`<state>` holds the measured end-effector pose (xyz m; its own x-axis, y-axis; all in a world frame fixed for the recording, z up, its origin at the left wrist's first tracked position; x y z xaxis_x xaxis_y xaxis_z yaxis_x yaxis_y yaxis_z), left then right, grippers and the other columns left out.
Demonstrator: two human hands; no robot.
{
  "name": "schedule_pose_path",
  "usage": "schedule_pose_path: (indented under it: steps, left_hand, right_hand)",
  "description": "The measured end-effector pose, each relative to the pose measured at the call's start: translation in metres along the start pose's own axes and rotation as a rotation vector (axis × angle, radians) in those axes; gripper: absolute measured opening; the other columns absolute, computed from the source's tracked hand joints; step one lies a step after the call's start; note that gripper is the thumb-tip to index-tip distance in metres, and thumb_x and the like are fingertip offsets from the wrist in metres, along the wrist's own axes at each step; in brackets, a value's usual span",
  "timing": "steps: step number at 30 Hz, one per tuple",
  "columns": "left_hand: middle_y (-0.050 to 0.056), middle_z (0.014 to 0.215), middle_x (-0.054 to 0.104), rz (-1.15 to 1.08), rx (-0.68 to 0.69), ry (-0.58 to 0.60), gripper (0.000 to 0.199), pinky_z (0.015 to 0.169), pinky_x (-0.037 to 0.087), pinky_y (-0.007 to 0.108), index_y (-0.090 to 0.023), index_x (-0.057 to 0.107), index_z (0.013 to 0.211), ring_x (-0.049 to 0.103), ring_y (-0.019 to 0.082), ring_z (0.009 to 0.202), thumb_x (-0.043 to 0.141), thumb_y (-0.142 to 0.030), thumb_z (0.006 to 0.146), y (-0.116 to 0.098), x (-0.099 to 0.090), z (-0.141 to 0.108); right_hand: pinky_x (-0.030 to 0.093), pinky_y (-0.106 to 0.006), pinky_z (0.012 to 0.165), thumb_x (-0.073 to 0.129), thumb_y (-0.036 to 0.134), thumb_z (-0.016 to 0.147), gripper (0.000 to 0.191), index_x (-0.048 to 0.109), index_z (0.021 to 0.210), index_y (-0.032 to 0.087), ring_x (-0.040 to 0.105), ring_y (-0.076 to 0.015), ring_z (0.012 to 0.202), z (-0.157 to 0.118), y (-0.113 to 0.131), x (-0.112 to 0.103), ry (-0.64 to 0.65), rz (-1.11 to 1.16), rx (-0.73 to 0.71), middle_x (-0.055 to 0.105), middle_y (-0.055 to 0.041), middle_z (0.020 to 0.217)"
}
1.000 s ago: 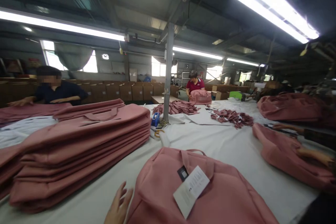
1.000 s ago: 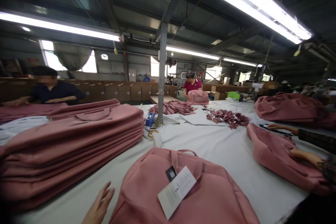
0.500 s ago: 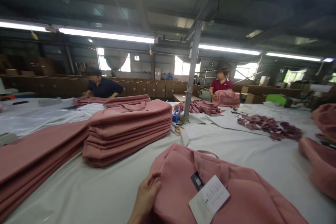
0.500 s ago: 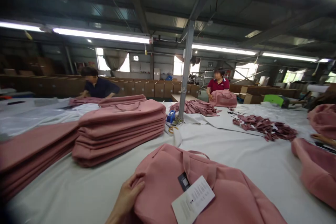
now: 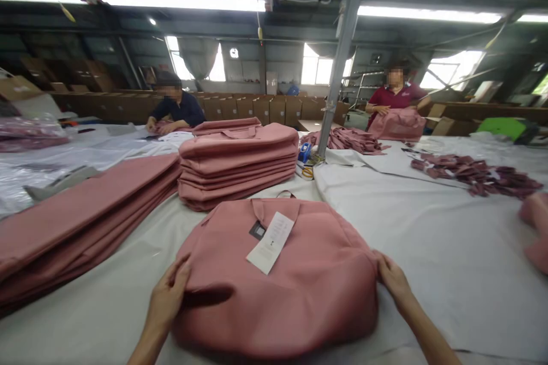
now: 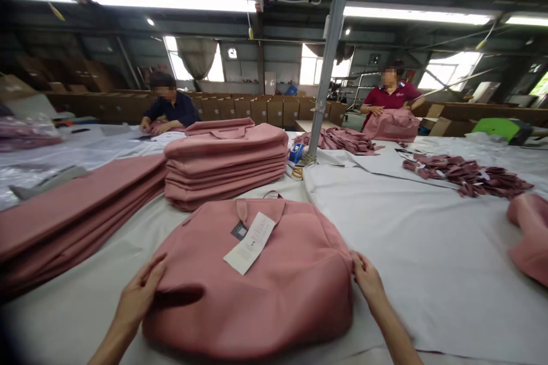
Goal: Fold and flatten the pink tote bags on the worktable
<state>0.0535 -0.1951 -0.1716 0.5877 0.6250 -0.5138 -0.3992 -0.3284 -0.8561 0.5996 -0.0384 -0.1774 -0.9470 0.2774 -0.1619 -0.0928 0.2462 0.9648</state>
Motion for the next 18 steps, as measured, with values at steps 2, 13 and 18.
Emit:
schedule_pose_path:
  steps: [2, 13, 18]
  left_hand:
    - [0.015, 0.118, 0.061, 0.119, 0.182, -0.025, 0.07, 0.1, 0.044, 0.048, -0.015, 0.059, 0.121, 0.057, 0.032, 0.11, 0.04, -0.069, 0.08, -0.002, -0.005, -0.002]
    - [0.009, 0.108, 0.063, 0.85, 0.965, 0.617, 0.042, 0.091, 0.037, 0.041, -0.02, 0.058, 0.112, 0.055, 0.028, 0.101, 0.07, -0.036, 0.075, -0.062, 0.027, -0.02]
    - [0.0, 0.077, 0.059, 0.855, 1.076, 0.685, 0.013, 0.067, 0.035, 0.028, -0.021, 0.059, 0.075, 0.054, 0.017, 0.075, 0.054, -0.019, 0.086, -0.086, 0.015, 0.007]
  right_hand:
    - [0.04, -0.047, 0.1, 0.07, 0.058, 0.061, 0.061, 0.063, 0.108, 0.019, 0.055, -0.034, 0.108, -0.009, 0.015, -0.005, -0.034, -0.19, -0.201, 0.065, -0.0104, 0.103]
    - [0.029, -0.052, 0.105, 0.086, 0.046, 0.05, 0.102, 0.042, 0.14, 0.026, 0.042, -0.0384, 0.123, -0.049, 0.08, 0.038, 0.756, -1.249, -0.858, 0.049, -0.014, 0.135]
    - [0.043, -0.033, 0.073, 0.077, 0.033, 0.057, 0.039, 0.064, 0.093, 0.024, 0.058, -0.0259, 0.083, -0.043, 0.088, 0.051, 0.678, -1.191, -0.751, 0.064, -0.0035, 0.089]
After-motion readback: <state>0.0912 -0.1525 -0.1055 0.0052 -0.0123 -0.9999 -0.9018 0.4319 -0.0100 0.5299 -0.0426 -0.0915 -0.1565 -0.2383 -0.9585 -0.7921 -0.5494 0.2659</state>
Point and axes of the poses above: each hand's wrist, its own z-axis towards the middle knuckle, its own x-axis out of the palm, y = z × x, the point moved 3 cm from there along z, towards the middle knuckle
